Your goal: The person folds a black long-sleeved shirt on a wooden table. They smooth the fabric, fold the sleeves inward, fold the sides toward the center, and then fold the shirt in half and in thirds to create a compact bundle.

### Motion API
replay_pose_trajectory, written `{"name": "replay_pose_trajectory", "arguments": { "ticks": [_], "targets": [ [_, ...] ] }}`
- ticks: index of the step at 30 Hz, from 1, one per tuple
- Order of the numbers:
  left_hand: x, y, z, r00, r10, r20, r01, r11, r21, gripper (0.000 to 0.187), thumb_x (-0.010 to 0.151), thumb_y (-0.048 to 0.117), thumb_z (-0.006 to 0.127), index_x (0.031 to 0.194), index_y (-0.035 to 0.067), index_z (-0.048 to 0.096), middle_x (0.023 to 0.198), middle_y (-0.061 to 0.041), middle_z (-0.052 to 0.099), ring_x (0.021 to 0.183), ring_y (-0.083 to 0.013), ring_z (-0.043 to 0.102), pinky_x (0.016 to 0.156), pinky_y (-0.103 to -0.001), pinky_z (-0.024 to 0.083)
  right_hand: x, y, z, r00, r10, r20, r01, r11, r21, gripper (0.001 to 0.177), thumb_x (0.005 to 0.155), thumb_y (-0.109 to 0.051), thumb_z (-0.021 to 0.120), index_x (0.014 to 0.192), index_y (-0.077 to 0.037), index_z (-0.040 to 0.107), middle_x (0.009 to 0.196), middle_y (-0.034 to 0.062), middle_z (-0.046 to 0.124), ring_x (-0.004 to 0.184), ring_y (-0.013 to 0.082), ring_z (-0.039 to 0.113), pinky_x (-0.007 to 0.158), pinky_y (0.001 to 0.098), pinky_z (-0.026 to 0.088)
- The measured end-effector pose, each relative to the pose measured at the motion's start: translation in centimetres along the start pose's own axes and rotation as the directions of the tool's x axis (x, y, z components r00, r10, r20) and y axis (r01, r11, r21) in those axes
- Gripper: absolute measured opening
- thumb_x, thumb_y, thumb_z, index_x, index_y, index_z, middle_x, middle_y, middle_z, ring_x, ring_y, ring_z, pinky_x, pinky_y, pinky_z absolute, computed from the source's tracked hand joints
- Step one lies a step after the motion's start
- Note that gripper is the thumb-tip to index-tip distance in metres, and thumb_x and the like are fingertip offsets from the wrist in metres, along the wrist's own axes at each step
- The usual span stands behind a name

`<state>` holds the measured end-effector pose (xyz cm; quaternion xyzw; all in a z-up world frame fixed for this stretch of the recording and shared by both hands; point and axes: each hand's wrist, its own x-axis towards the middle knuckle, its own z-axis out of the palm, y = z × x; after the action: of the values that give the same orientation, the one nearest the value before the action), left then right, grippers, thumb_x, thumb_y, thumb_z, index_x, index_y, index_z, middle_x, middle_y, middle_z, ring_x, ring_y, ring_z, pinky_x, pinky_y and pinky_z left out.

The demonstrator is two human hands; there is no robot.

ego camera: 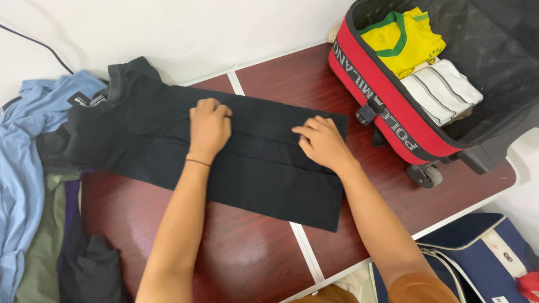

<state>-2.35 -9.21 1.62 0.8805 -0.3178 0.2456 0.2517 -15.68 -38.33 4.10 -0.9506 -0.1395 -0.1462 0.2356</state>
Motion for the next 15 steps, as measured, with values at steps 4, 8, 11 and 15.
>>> {"name": "replay_pose_trajectory", "arguments": {
  "ticks": [4, 8, 11, 15],
  "targets": [
    [1.5, 2.2, 4.2, 0.994, 0.105, 0.035, -0.1, 0.986, -0.134, 0.024, 0.091, 0.008, 0.067, 0.114, 0.01, 0.073, 0.117, -0.01, 0.065, 0.124, -0.0323, 0.059, 0.098, -0.048, 0.045, 2.9, 0.5, 3.1, 0.99, -0.113, -0.082, 0.105, 0.989, -0.101, 0.036, 0.092, -0.011, 0.064, 0.126, 0.0, 0.069, 0.129, 0.0164, 0.066, 0.128, 0.0347, 0.057, 0.108, 0.0472, 0.042],
    [1.9, 2.4, 7.0, 0.992, 0.054, 0.112, -0.053, 0.999, -0.01, 0.037, 0.098, 0.017, 0.062, 0.134, 0.012, 0.067, 0.139, -0.013, 0.061, 0.14, -0.0359, 0.049, 0.111, -0.052, 0.039, 4.6, 0.7, 5.9, 0.996, -0.054, 0.071, 0.062, 0.991, -0.116, 0.045, 0.098, -0.011, 0.055, 0.141, 0.001, 0.057, 0.156, 0.0177, 0.049, 0.149, 0.0356, 0.037, 0.121, 0.0515, 0.027],
    [1.5, 2.1, 7.0, 0.971, -0.061, 0.23, 0.042, 0.995, 0.087, 0.044, 0.102, 0.03, 0.053, 0.144, 0.017, 0.059, 0.152, -0.012, 0.052, 0.147, -0.0362, 0.039, 0.117, -0.058, 0.029, 4.1, 1.0, 6.3, 0.991, 0.01, 0.137, 0.004, 0.995, -0.098, 0.052, 0.103, -0.02, 0.046, 0.151, 0.0, 0.046, 0.164, 0.0159, 0.037, 0.155, 0.0318, 0.027, 0.125, 0.0502, 0.02],
    [1.3, 0.2, 5.7, 0.919, -0.222, 0.326, 0.143, 0.957, 0.251, 0.058, 0.104, 0.049, 0.04, 0.155, 0.022, 0.045, 0.165, -0.014, 0.033, 0.153, -0.0365, 0.023, 0.118, -0.064, 0.018, 3.0, 2.3, 4.9, 0.961, 0.156, 0.228, -0.122, 0.98, -0.157, 0.064, 0.108, -0.039, 0.037, 0.158, 0.0, 0.029, 0.169, 0.0157, 0.023, 0.157, 0.0282, 0.016, 0.126, 0.0472, 0.012]
  ]
}}
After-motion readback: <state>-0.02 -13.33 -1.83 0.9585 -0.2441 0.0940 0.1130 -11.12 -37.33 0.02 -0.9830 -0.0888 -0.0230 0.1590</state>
